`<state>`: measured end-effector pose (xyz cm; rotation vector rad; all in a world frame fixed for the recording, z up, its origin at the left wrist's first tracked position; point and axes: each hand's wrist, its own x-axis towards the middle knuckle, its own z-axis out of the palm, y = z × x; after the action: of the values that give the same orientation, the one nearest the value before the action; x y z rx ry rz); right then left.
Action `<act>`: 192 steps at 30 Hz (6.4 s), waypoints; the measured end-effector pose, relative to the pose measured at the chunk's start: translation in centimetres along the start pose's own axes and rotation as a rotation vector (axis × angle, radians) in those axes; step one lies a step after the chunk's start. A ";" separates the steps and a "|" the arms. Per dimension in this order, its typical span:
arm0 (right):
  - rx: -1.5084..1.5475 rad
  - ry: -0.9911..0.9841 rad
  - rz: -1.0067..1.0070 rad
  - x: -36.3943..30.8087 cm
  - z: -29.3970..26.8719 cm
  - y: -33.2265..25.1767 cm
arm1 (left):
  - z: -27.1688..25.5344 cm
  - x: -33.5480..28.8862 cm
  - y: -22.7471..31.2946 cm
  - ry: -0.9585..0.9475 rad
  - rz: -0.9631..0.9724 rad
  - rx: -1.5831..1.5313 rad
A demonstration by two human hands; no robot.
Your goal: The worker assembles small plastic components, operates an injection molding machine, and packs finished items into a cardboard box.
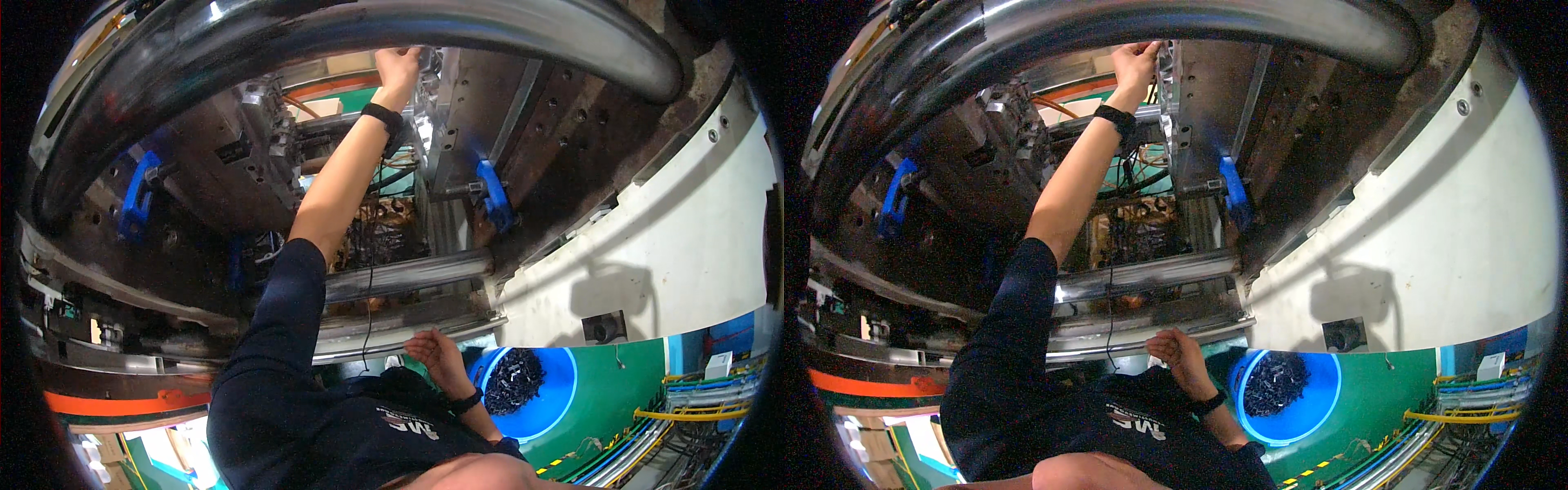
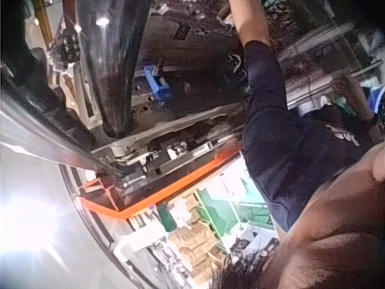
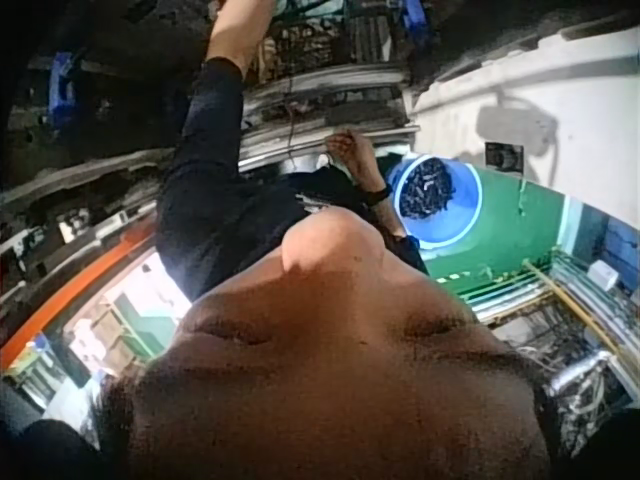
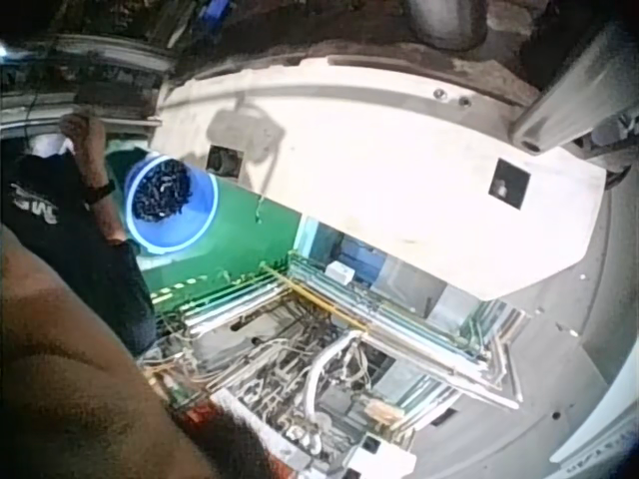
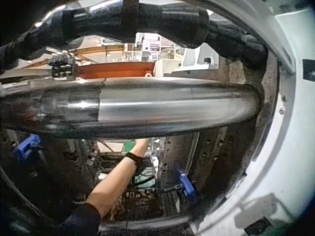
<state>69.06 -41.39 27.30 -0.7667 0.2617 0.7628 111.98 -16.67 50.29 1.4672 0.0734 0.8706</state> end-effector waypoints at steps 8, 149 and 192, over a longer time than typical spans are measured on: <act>-0.008 0.033 -0.008 -0.2 -0.8 0.1 | 0.1 -1.4 -0.7 0.086 0.214 0.136; 0.321 0.024 -0.221 2.1 2.6 -4.3 | -6.0 -4.4 -4.2 -0.227 -0.210 -0.149; 0.275 0.068 -0.207 2.5 -0.4 -3.3 | -3.1 -4.7 -4.1 0.050 0.033 0.134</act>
<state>73.20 -41.89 27.57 -0.5497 0.3348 0.4925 108.87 -16.15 44.07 1.5750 0.1470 0.9445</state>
